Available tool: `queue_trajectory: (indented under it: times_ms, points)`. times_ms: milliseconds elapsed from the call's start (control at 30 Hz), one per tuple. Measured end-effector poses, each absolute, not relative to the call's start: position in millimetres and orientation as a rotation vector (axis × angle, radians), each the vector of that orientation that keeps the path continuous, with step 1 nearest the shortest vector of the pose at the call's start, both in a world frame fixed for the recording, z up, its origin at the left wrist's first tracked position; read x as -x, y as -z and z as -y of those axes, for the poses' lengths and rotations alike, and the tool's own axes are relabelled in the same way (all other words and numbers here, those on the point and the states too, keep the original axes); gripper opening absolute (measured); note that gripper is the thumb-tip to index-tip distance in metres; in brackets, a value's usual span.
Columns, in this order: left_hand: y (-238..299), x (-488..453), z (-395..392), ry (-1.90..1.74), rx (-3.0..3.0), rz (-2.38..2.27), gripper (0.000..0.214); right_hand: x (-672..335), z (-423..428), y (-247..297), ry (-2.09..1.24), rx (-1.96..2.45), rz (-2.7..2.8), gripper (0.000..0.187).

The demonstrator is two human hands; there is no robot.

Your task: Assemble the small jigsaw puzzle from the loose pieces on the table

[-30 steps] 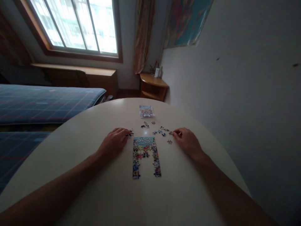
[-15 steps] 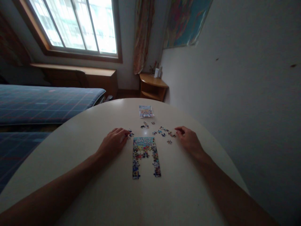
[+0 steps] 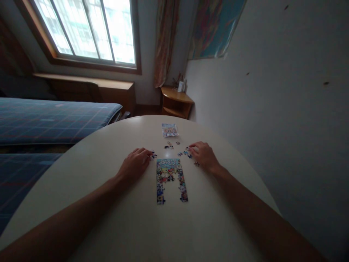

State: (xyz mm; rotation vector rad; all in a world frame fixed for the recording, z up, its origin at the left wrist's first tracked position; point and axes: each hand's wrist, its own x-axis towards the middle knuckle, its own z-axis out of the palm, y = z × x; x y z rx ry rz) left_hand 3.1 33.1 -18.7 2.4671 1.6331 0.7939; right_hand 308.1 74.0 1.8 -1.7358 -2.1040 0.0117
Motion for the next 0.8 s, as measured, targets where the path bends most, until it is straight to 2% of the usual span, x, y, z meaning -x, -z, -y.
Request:
queue_trajectory:
  times_ms: [300, 800]
  points:
    - [17, -4, -33, -0.802, -2.431, -1.620, 0.021, -268, -115, -16, -0.041, 1.855, 2.256, 0.031]
    - [16, -5, -32, -0.797, -2.421, -1.619, 0.022, -259, -117, -34, -0.025, 1.961, 2.394, 0.018]
